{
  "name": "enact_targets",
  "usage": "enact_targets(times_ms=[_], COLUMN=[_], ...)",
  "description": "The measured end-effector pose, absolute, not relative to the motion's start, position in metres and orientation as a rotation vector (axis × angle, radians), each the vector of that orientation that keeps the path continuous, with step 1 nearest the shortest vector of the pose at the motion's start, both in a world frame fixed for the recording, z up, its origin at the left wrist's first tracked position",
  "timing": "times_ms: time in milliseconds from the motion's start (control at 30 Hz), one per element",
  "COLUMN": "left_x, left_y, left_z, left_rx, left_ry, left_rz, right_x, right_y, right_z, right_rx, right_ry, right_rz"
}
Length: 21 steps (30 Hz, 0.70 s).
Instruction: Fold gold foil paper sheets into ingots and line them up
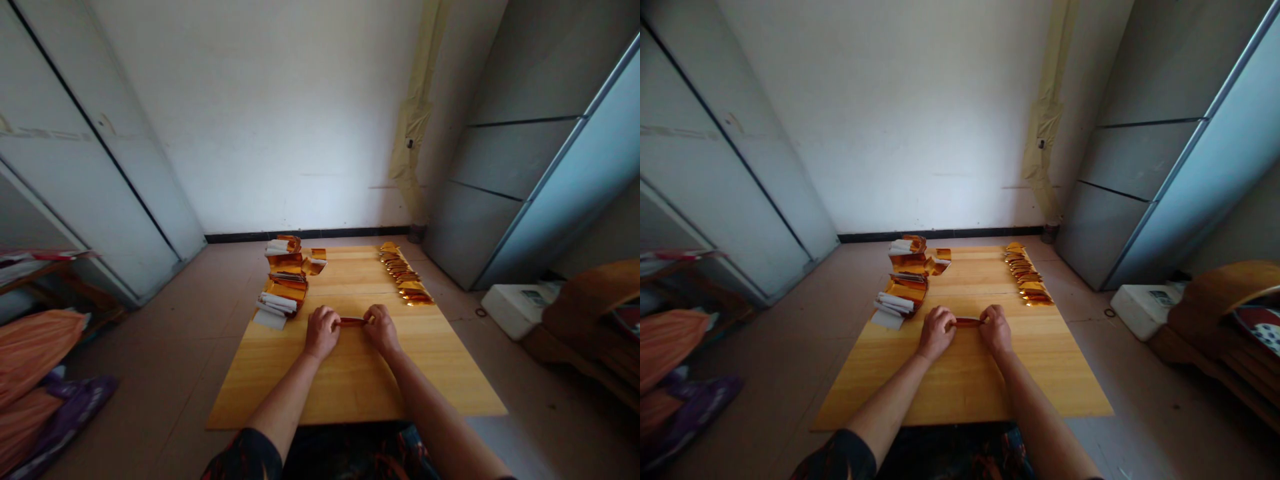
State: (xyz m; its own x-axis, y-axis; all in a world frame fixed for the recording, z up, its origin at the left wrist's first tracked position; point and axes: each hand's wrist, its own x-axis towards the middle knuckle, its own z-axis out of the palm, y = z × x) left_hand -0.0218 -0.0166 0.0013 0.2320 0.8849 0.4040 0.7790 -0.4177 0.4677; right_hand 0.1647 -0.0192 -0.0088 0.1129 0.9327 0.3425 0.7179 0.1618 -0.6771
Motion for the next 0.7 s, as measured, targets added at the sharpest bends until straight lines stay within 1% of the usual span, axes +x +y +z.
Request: enact_targets(times_ms=[233, 400, 567, 700], left_x=[-0.024, -0.025, -0.025, -0.027], left_y=[-0.019, -0.016, -0.014, -0.015], left_z=[0.001, -0.006, -0.007, -0.004], left_rx=[2.371, 2.371, 2.386, 2.399], left_ry=[1.574, 1.513, 1.519, 1.597], left_rz=[0.87, 0.935, 0.934, 0.82], right_x=[0.169, 0.169, 0.162, 0.158], right_y=[-0.035, -0.04, -0.034, -0.027], right_z=[-0.011, -0.008, 0.001, 0.006], right_rx=[-1.463, -1.394, -1.504, -1.611], right_ry=[-1.756, -1.816, -1.909, -1.977], right_rz=[0.41, 0.275, 0.155, 0.188])
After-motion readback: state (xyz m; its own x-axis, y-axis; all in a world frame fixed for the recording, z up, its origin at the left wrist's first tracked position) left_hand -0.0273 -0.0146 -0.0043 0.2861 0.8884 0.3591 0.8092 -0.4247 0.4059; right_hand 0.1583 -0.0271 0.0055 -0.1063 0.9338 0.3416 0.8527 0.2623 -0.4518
